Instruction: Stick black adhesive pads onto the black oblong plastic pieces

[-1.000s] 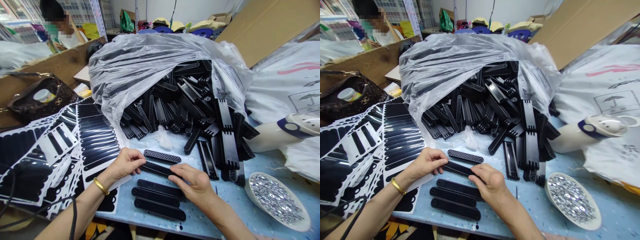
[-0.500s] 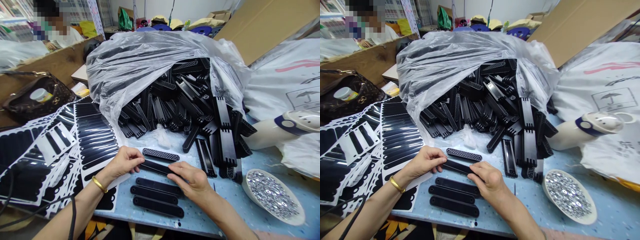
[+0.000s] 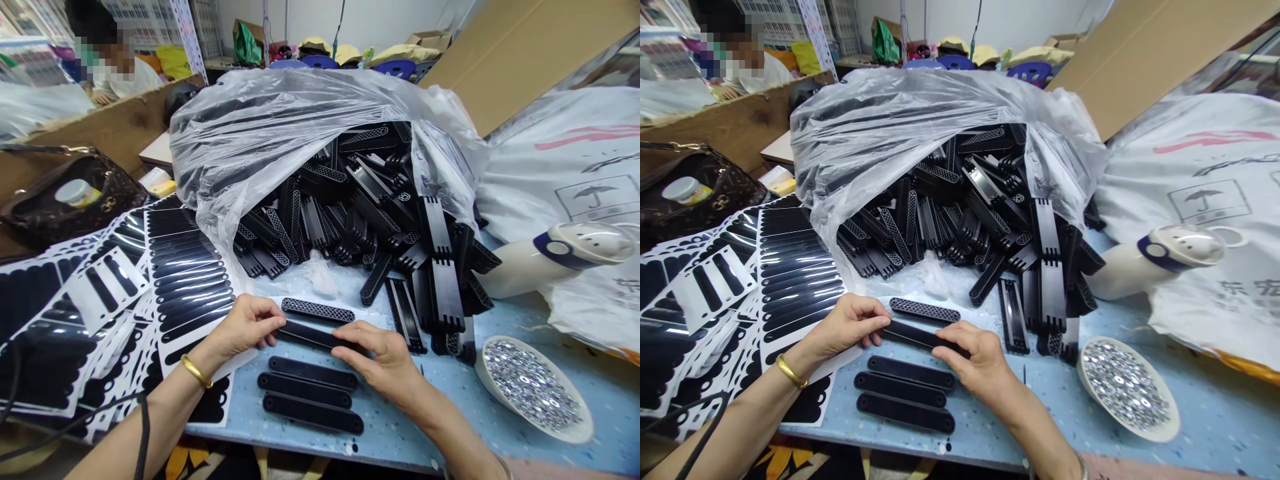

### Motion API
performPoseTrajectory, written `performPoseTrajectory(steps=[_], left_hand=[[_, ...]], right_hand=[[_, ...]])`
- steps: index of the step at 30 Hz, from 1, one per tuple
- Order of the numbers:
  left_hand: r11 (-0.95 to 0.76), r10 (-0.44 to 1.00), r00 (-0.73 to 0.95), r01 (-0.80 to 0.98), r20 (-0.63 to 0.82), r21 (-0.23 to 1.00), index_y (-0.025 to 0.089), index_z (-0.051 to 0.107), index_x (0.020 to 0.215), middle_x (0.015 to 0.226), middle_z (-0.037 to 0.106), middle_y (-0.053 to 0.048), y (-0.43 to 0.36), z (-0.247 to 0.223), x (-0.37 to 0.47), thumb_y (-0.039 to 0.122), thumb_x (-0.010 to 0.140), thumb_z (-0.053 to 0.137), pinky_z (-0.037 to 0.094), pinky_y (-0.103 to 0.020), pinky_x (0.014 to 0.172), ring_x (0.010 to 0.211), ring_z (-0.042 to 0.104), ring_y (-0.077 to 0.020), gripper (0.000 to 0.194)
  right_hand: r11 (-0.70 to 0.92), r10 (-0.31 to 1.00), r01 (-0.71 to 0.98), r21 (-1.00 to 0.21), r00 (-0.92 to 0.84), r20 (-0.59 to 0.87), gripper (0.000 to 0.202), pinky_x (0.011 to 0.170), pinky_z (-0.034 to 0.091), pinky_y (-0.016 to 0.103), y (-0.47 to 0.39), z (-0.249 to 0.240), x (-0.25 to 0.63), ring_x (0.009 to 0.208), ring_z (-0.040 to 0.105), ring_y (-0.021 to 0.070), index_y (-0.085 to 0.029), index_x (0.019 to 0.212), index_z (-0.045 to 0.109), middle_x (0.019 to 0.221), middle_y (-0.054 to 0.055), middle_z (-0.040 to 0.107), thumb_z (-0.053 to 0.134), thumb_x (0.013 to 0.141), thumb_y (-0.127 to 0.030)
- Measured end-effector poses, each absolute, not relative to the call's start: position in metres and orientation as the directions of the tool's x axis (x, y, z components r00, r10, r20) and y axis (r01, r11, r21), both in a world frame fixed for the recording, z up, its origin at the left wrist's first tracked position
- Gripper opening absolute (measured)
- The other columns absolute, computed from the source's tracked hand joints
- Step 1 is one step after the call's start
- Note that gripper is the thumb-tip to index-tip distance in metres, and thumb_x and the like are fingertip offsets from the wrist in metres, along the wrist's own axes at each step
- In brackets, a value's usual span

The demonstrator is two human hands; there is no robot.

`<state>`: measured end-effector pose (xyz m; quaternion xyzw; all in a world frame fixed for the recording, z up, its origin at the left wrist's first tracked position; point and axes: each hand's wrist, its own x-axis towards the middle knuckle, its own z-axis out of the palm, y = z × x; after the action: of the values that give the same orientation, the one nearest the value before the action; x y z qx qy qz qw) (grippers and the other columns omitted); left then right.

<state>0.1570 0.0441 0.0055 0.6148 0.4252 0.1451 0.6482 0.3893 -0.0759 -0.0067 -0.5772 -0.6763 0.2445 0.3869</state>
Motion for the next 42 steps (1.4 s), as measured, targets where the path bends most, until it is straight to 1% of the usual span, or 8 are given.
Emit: performPoseTrajectory(steps=[7, 13, 17, 23, 28, 32, 36, 42], left_hand=[[0.211, 0.719, 0.589, 0.321, -0.369, 0.923, 0.013, 0.066, 0.069, 0.047, 0.06, 0.001, 0.045, -0.002, 0.157, 0.038, 0.067, 0.068, 0.043, -0.015, 0.038, 0.045, 0.061, -0.0118, 0.025], [0.199, 0.719, 0.591, 0.328, -0.365, 0.923, 0.013, 0.065, 0.07, 0.047, 0.058, 0.002, 0.045, -0.004, 0.158, 0.035, 0.069, 0.066, 0.042, -0.015, 0.037, 0.045, 0.062, -0.0126, 0.022], [0.155, 0.722, 0.607, 0.326, -0.332, 0.933, 0.014, 0.063, 0.069, 0.048, 0.056, 0.004, 0.042, -0.005, 0.16, 0.032, 0.072, 0.063, 0.04, -0.015, 0.036, 0.044, 0.061, -0.012, 0.018], [0.081, 0.727, 0.607, 0.389, -0.322, 0.918, 0.014, 0.064, 0.074, 0.045, 0.051, 0.005, 0.042, -0.007, 0.161, 0.028, 0.077, 0.057, 0.038, -0.018, 0.037, 0.041, 0.058, -0.0135, 0.016], [-0.439, 0.779, 0.613, 0.379, 0.135, 0.815, 0.015, 0.071, 0.087, 0.054, 0.059, 0.002, 0.037, 0.004, 0.15, 0.026, 0.08, 0.06, 0.041, -0.022, 0.051, 0.049, 0.055, -0.0122, 0.017], [-0.748, 0.566, 0.725, 0.253, 0.392, 0.613, 0.016, 0.068, 0.081, 0.071, 0.067, -0.004, 0.022, 0.028, 0.162, 0.018, 0.084, 0.057, 0.046, -0.027, 0.065, 0.066, 0.061, -0.0165, 0.011], [-0.815, 0.417, 0.877, 0.246, 0.237, 0.525, 0.015, 0.067, 0.081, 0.082, 0.069, -0.008, 0.013, 0.043, 0.195, 0.013, 0.077, 0.066, 0.049, -0.031, 0.075, 0.081, 0.064, -0.0225, 0.005], [-0.824, 0.375, 0.926, 0.315, 0.036, 0.471, 0.014, 0.065, 0.085, 0.089, 0.07, -0.011, 0.012, 0.031, 0.215, 0.011, 0.077, 0.065, 0.052, -0.035, 0.078, 0.087, 0.066, -0.0267, 0.009]], right_hand=[[0.091, 0.976, 0.575, -0.813, 0.111, 0.188, 0.018, 0.067, 0.061, 0.028, -0.085, 0.007, 0.394, 0.073, 0.074, 0.0196, -0.024, 0.094, 0.078, 0.084, 0.003, 0.079, 0.069, 0.082, -0.033], [-0.088, 0.7, 0.515, -0.853, 0.641, 0.315, 0.021, 0.061, 0.062, 0.029, -0.126, 0.047, 0.404, 0.064, 0.072, 0.0185, -0.024, 0.091, 0.076, 0.077, 0.004, 0.077, 0.069, 0.082, -0.041], [-0.145, 0.85, 0.449, -0.882, 0.512, 0.121, 0.035, 0.045, 0.058, 0.028, -0.122, 0.023, 0.385, 0.049, 0.068, 0.0189, -0.02, 0.082, 0.075, 0.063, 0.005, 0.073, 0.067, 0.078, -0.053], [-0.137, 0.853, 0.528, -0.838, 0.493, 0.171, 0.052, 0.047, 0.057, 0.031, -0.101, -0.002, 0.371, 0.052, 0.069, 0.0227, -0.016, 0.085, 0.074, 0.062, 0.009, 0.073, 0.06, 0.075, -0.064], [-0.192, 0.818, 0.662, -0.725, 0.516, 0.254, 0.032, 0.051, 0.052, 0.029, -0.13, 0.021, 0.401, 0.052, 0.065, 0.0198, -0.022, 0.061, 0.071, 0.058, 0.006, 0.069, 0.066, 0.071, -0.051], [-0.304, 0.775, 0.776, -0.553, 0.539, 0.331, 0.049, 0.042, 0.045, 0.027, -0.155, 0.017, 0.43, 0.041, 0.058, 0.0173, -0.023, 0.05, 0.064, 0.047, 0.003, 0.063, 0.059, 0.075, -0.064], [-0.196, 0.829, 0.824, -0.532, 0.429, 0.359, 0.044, 0.042, 0.046, 0.026, -0.156, 0.008, 0.425, 0.042, 0.057, 0.0155, -0.023, 0.058, 0.067, 0.05, 0.002, 0.062, 0.061, 0.08, -0.06], [-0.043, 0.879, 0.662, -0.748, 0.381, 0.287, 0.035, 0.045, 0.052, 0.026, -0.114, 0.001, 0.387, 0.05, 0.061, 0.0157, -0.02, 0.081, 0.072, 0.066, 0.004, 0.067, 0.073, 0.074, -0.055]])
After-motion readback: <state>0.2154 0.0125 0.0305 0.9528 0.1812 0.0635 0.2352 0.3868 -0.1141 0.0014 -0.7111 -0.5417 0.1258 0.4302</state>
